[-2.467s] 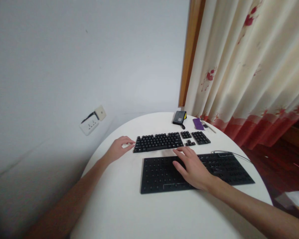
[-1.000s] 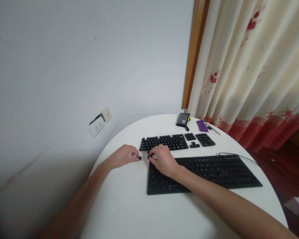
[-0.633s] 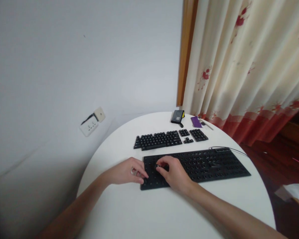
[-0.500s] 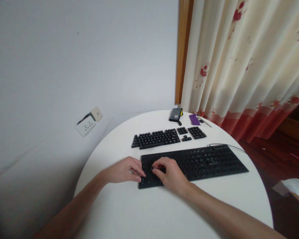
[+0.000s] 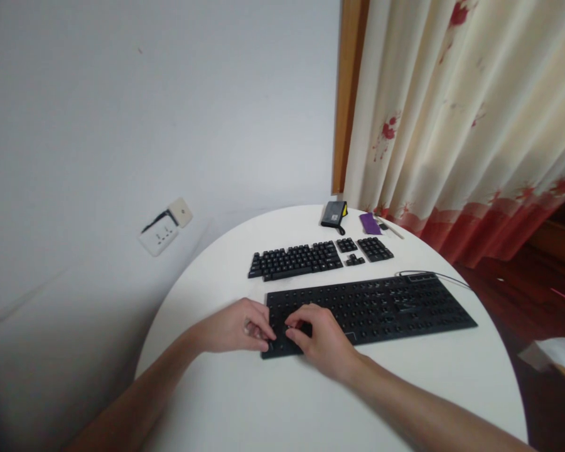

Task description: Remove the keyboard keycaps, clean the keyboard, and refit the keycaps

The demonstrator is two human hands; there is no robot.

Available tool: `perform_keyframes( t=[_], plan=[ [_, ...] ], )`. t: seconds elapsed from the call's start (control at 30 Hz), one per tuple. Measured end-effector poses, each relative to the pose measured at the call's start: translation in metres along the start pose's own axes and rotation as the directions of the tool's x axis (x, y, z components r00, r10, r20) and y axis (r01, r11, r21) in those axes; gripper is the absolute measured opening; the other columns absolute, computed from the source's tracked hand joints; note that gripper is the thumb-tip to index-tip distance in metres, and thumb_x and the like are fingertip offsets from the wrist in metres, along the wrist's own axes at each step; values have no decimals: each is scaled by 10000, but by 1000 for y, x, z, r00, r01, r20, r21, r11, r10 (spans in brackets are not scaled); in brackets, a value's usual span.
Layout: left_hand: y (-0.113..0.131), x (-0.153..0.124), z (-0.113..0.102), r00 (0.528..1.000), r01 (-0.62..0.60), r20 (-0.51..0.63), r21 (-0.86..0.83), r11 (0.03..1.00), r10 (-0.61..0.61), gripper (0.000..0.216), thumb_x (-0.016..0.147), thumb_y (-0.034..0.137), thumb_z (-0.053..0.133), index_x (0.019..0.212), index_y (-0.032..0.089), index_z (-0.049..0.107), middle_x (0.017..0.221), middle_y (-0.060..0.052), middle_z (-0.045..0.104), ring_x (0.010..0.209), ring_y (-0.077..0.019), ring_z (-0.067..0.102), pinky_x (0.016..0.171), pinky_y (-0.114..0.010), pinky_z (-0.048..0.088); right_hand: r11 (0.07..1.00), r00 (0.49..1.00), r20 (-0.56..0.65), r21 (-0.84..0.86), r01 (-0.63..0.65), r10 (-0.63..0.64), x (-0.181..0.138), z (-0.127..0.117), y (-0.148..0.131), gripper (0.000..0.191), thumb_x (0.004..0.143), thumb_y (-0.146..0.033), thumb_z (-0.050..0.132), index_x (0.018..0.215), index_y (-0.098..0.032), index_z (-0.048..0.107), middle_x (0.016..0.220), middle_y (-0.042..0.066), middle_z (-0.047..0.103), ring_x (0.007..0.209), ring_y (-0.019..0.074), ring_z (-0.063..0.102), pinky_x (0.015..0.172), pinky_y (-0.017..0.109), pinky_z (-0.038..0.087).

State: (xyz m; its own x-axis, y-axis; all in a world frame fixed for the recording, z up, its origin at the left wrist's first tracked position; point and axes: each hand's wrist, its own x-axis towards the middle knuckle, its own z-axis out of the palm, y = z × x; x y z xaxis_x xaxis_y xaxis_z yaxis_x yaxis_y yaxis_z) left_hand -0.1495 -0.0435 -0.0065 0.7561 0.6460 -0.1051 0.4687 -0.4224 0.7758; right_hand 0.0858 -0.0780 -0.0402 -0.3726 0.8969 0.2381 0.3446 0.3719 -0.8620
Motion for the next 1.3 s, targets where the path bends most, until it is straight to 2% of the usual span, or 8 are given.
perform_keyframes(
  t=[0.17, 0.27, 0.53, 0.87, 1.1, 1.3],
  plan=[
    [12, -3, 8, 996, -61, -51, 172, 983, 71, 168, 751, 203, 732, 914, 185, 770, 839, -32, 660, 740, -128, 587, 683, -225, 458, 995, 998, 14, -73, 63, -62, -3, 3, 1, 78, 808, -153, 703, 871, -195, 721, 854, 33, 709, 837, 186, 623, 798, 324, 453],
    [17, -4, 11, 997, -43, -59, 223, 974, 58, 135, 753, 187, 722, 883, 182, 757, 828, -25, 649, 723, -123, 579, 663, -221, 447, 992, 997, 20, -95, 78, -76, -5, 5, 0, 87, 802, -152, 714, 871, -205, 719, 871, 23, 713, 853, 185, 621, 812, 328, 439],
    [17, -1, 15, 997, 57, -54, 234, 971, -46, 109, 723, 181, 732, 832, 176, 738, 782, 1, 625, 651, -100, 567, 593, -202, 416, 965, 986, 98, -214, 151, -133, -10, 7, -7, 123, 815, -146, 703, 913, -220, 710, 897, 9, 707, 906, 189, 592, 837, 345, 393],
    [9, 0, 12, 1000, 4, -30, 183, 983, 2, 119, 716, 176, 724, 833, 166, 707, 811, 6, 609, 660, -90, 559, 595, -189, 433, 920, 967, 168, -312, 236, -191, -12, 9, -8, 131, 855, -142, 644, 959, -209, 687, 940, 24, 676, 916, 183, 581, 850, 328, 415],
    [12, -1, 8, 1000, -18, -4, 156, 988, 18, 125, 736, 202, 711, 852, 158, 698, 810, -3, 623, 657, -96, 562, 601, -190, 448, 904, 958, 211, -340, 260, -196, -12, 8, -11, 144, 872, -147, 626, 992, -199, 686, 970, 37, 675, 930, 187, 589, 865, 332, 426],
    [15, -1, 6, 1000, -23, 8, 168, 986, 22, 103, 744, 199, 708, 834, 149, 695, 799, -4, 612, 651, -94, 567, 603, -193, 452, 879, 943, 221, -358, 316, -249, -12, 9, -11, 144, 894, -153, 603, 994, -195, 697, 975, 50, 674, 930, 192, 585, 856, 335, 434]
  ],
)
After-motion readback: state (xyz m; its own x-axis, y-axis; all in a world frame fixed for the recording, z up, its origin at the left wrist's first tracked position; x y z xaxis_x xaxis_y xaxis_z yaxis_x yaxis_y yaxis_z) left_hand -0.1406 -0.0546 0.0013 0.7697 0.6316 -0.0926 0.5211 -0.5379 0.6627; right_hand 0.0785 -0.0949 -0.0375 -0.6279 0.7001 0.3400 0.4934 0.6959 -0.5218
